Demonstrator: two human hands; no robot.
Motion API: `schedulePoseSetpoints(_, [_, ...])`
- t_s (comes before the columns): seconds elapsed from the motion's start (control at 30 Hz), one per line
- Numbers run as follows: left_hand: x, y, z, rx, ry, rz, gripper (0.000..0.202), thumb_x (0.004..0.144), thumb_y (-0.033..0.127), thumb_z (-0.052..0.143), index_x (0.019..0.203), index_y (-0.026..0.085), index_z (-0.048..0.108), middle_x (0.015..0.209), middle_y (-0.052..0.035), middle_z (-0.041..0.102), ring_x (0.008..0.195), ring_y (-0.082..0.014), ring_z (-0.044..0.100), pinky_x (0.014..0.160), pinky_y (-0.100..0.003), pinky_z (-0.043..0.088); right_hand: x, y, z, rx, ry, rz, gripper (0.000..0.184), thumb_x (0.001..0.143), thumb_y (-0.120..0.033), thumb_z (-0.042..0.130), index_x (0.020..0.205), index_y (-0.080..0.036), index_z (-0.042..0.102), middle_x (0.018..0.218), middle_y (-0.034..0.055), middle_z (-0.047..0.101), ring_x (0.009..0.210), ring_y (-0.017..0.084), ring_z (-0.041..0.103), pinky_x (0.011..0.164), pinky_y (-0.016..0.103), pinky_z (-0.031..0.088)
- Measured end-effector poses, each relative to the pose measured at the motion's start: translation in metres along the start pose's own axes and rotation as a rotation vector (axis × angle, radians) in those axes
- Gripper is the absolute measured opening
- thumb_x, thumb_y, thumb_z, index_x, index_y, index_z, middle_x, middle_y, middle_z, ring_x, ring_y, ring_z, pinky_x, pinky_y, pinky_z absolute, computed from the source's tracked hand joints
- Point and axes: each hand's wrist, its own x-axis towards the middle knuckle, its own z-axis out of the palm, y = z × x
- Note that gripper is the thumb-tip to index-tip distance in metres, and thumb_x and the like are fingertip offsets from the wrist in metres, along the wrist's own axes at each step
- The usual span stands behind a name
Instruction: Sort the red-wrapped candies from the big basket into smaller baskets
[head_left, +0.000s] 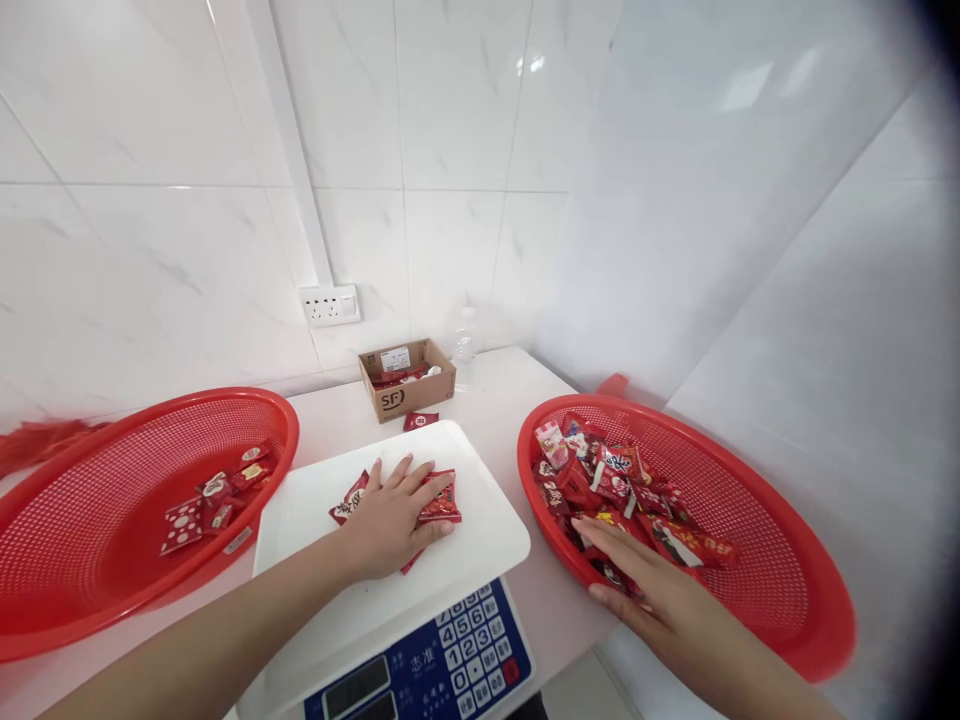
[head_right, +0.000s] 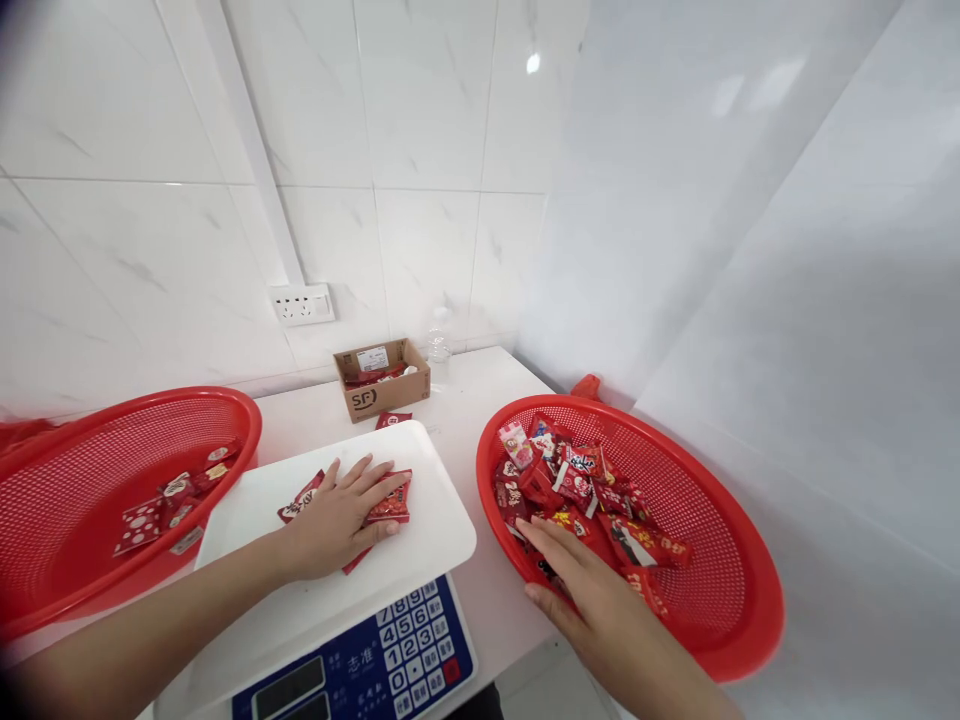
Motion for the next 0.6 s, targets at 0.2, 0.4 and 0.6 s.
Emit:
schedulePoseSetpoints(0.2, [-0.002, 0.007, -0.004, 0.033, -0.005, -0.036, 0.065, 0.084, 0.068, 0.025, 0.14, 0.035, 0.027, 0.148, -0.003, 0.03, 0.137, -0.0313, 0.017, 0.106, -0.061, 0.006, -0.002, 0.005, 0.009, 0.039, -0.066, -0.072, 0.056, 0.088, -0.049, 0.037, 0.14, -0.029, 0.032, 0.146, 0.0019, 0.033, 0.134, 0.024, 0.027, 0.109, 0.046, 0.025])
schedulePoseSetpoints(0.4, [-0.004, 0.016, -0.006, 0.046, -0.009, -0.077, 0.064, 0.083, 0.068, 0.028, 0.139, 0.037, 0.025, 0.148, -0.004, 0.028, 0.137, -0.0305, 0.017, 0.104, -0.065, 0.005, -0.003, 0.013, 0.013, 0.01, -0.062, -0.224, 0.055, 0.088, -0.047, 0.036, 0.139, -0.026, 0.034, 0.145, 0.0023, 0.033, 0.134, 0.024, 0.028, 0.108, 0.045, 0.027])
schedulePoseSetpoints(0.6, [-0.003, 0.024, -0.004, 0.055, 0.005, -0.126, 0.064, 0.083, 0.068, 0.029, 0.138, 0.038, 0.026, 0.148, -0.0037, 0.028, 0.136, -0.0318, 0.018, 0.102, -0.066, 0.008, -0.003, 0.019, 0.017, -0.037, -0.006, -0.305, 0.054, 0.088, -0.045, 0.037, 0.138, -0.025, 0.038, 0.141, 0.0036, 0.039, 0.13, 0.026, 0.035, 0.105, 0.046, 0.034])
